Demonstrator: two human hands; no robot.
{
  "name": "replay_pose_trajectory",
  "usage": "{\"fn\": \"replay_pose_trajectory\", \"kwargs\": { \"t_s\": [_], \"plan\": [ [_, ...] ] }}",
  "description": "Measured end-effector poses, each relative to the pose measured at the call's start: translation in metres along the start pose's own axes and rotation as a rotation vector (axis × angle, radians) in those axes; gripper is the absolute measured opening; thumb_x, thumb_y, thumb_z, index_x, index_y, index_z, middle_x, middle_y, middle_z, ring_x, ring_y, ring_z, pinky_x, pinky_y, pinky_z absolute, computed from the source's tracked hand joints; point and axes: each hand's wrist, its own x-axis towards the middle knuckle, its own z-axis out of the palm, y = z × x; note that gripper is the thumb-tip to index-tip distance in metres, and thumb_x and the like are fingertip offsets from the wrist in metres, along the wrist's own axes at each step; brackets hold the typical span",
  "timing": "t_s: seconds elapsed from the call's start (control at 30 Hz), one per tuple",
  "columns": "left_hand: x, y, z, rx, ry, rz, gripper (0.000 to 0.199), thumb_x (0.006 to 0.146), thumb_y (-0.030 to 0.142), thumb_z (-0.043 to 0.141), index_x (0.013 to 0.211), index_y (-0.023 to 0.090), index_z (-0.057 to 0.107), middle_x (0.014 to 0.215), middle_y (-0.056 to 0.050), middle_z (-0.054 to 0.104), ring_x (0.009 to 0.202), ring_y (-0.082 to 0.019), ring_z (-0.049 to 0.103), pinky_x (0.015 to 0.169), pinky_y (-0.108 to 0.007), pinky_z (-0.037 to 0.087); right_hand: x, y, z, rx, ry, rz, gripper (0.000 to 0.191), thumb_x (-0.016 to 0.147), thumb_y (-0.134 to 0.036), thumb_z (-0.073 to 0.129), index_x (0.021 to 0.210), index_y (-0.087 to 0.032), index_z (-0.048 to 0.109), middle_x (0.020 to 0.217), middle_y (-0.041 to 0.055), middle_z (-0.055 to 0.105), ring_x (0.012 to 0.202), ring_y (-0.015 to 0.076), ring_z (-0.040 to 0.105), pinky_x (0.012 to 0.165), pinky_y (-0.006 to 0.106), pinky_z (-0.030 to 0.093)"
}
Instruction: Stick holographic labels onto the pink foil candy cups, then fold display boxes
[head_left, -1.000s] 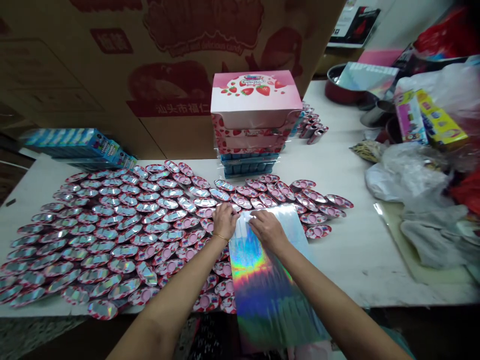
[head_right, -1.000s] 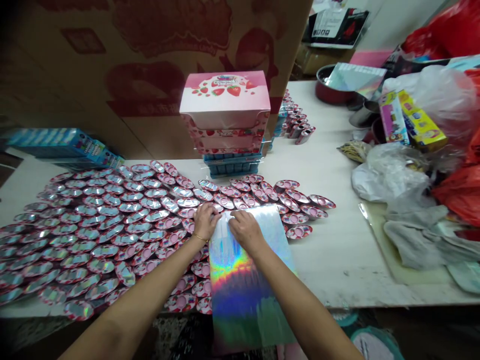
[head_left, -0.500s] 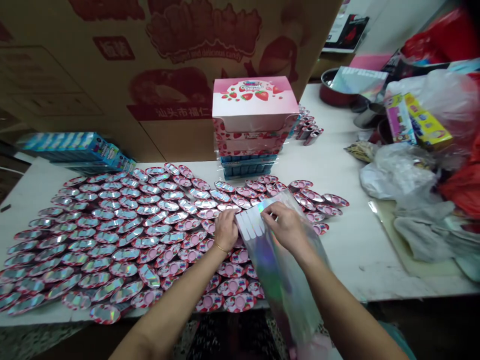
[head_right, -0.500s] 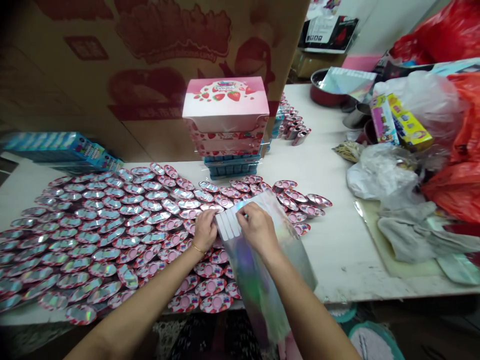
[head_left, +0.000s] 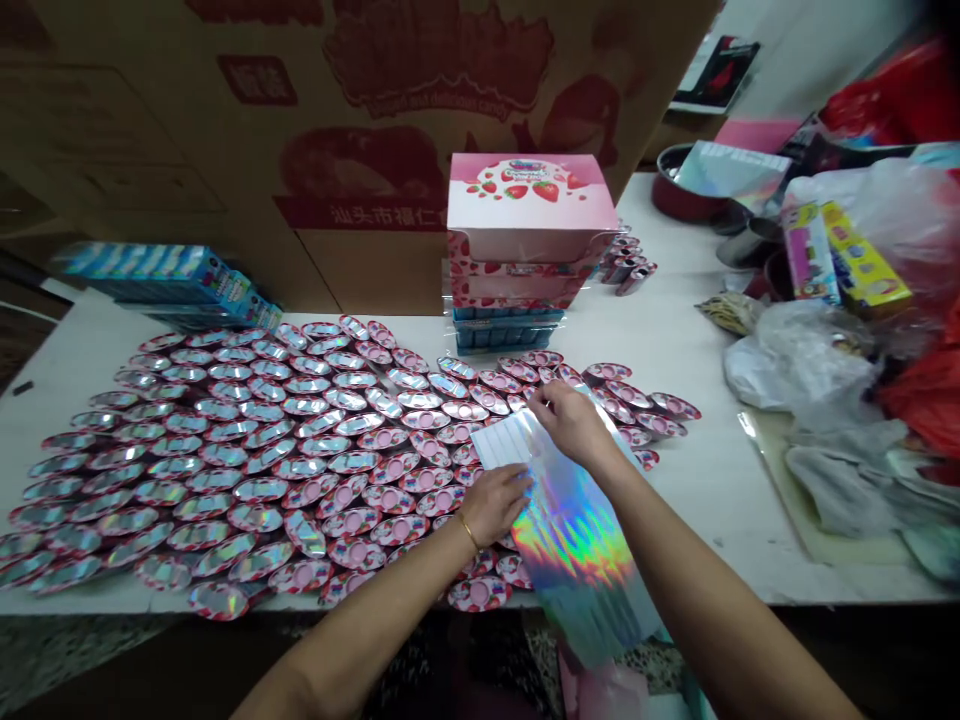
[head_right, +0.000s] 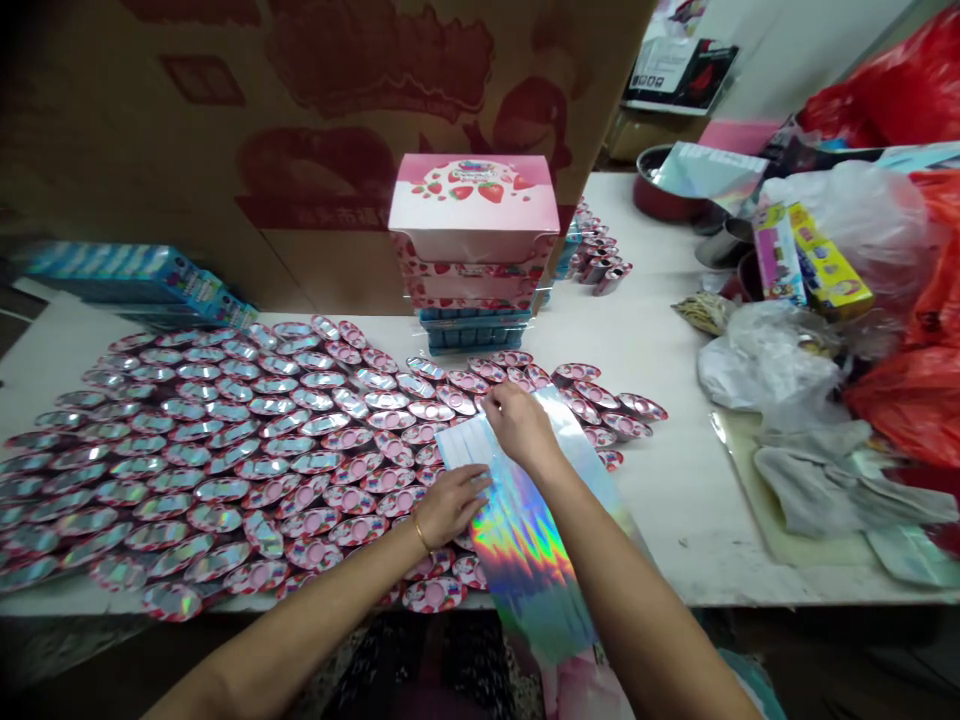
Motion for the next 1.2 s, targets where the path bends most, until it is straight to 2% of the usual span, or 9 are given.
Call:
{"fn": "replay_pose_trajectory", "kwargs": {
  "t_s": [0.1,0.17,0.27,0.4,0.6,0.77,0.87,0.97,1.2],
  "plan": [
    [0.001,0.000,-0.027,-0.556,0.368,-0.381,0.031,0.076,0.034,0.056,0.103,0.018,0.056,0.103,-0.008,0.060,0.090,-0.017,0.057,0.075,-0.029,0.046,-0.001,-0.016,0.016,0.471,-0.039,0.124,0.020,0.074,-0.034,0.053,0.065,-0.017,0.059,0.061,-0.0002,0.057,0.056,0.0115,0.050,0.053,0.023,0.035],
    [0.001,0.002,-0.052,-0.929,0.512,-0.581,0.035,0.075,0.033,0.056,0.106,0.018,0.054,0.104,-0.007,0.059,0.084,-0.015,0.059,0.067,-0.025,0.045,-0.004,-0.026,0.034,0.737,-0.052,0.244,0.023,0.069,-0.039,0.057,0.065,-0.017,0.059,0.053,-0.0026,0.052,0.048,0.0091,0.044,0.046,0.022,0.031],
    [-0.003,0.002,-0.088,-1.244,0.556,-0.713,0.033,0.071,0.026,0.058,0.103,0.017,0.056,0.103,-0.007,0.060,0.079,-0.012,0.058,0.060,-0.021,0.043,-0.009,-0.039,0.059,1.022,-0.077,0.383,0.025,0.061,-0.041,0.064,0.063,-0.016,0.058,0.048,-0.0046,0.049,0.041,0.0062,0.038,0.040,0.019,0.025],
    [-0.009,-0.006,-0.112,-1.327,0.578,-0.800,0.027,0.067,0.028,0.061,0.091,0.015,0.060,0.087,-0.004,0.062,0.068,-0.011,0.057,0.052,-0.019,0.039,-0.014,-0.051,0.075,1.246,-0.124,0.483,0.029,0.054,-0.039,0.071,0.066,-0.016,0.057,0.049,-0.0049,0.051,0.042,0.0053,0.040,0.037,0.017,0.024],
    [-0.012,-0.030,-0.113,-1.006,0.648,-0.756,0.032,0.056,0.037,0.072,0.073,0.012,0.062,0.059,0.001,0.056,0.051,-0.006,0.048,0.044,-0.017,0.028,-0.013,-0.052,0.105,1.232,-0.114,0.551,0.030,0.053,-0.039,0.071,0.067,-0.016,0.058,0.045,-0.0059,0.048,0.039,0.0057,0.037,0.037,0.018,0.021],
    [-0.010,-0.063,-0.123,-0.548,0.707,-0.780,0.026,0.063,0.039,0.064,0.065,0.013,0.063,0.048,0.004,0.049,0.046,-0.007,0.042,0.048,-0.021,0.032,-0.003,-0.049,0.151,0.845,0.170,0.448,0.022,0.064,-0.038,0.062,0.067,-0.017,0.064,0.058,-0.0006,0.057,0.055,0.0117,0.049,0.054,0.024,0.037],
    [-0.007,-0.078,-0.130,-0.098,0.709,-0.699,0.020,0.070,0.032,0.058,0.062,0.015,0.064,0.057,0.000,0.055,0.060,-0.012,0.050,0.059,-0.023,0.038,0.005,-0.053,0.171,0.471,0.324,0.309,0.018,0.071,-0.032,0.056,0.067,-0.017,0.065,0.071,0.0034,0.061,0.072,0.0163,0.053,0.071,0.029,0.038],
    [-0.002,-0.081,-0.130,0.215,0.681,-0.605,0.017,0.074,0.028,0.055,0.068,0.017,0.066,0.072,-0.003,0.060,0.074,-0.015,0.054,0.069,-0.024,0.039,0.011,-0.056,0.179,0.163,0.380,0.267,0.017,0.075,-0.028,0.053,0.069,-0.018,0.065,0.079,0.0053,0.062,0.081,0.0191,0.050,0.076,0.031,0.033],
    [0.006,-0.079,-0.122,0.396,0.586,-0.719,0.014,0.077,0.030,0.053,0.080,0.019,0.062,0.086,-0.005,0.059,0.078,-0.016,0.055,0.068,-0.025,0.039,0.015,-0.059,0.182,-0.155,0.281,0.231,0.015,0.078,-0.029,0.052,0.074,-0.020,0.063,0.087,0.0053,0.061,0.087,0.0214,0.045,0.074,0.032,0.027]
  ]
}}
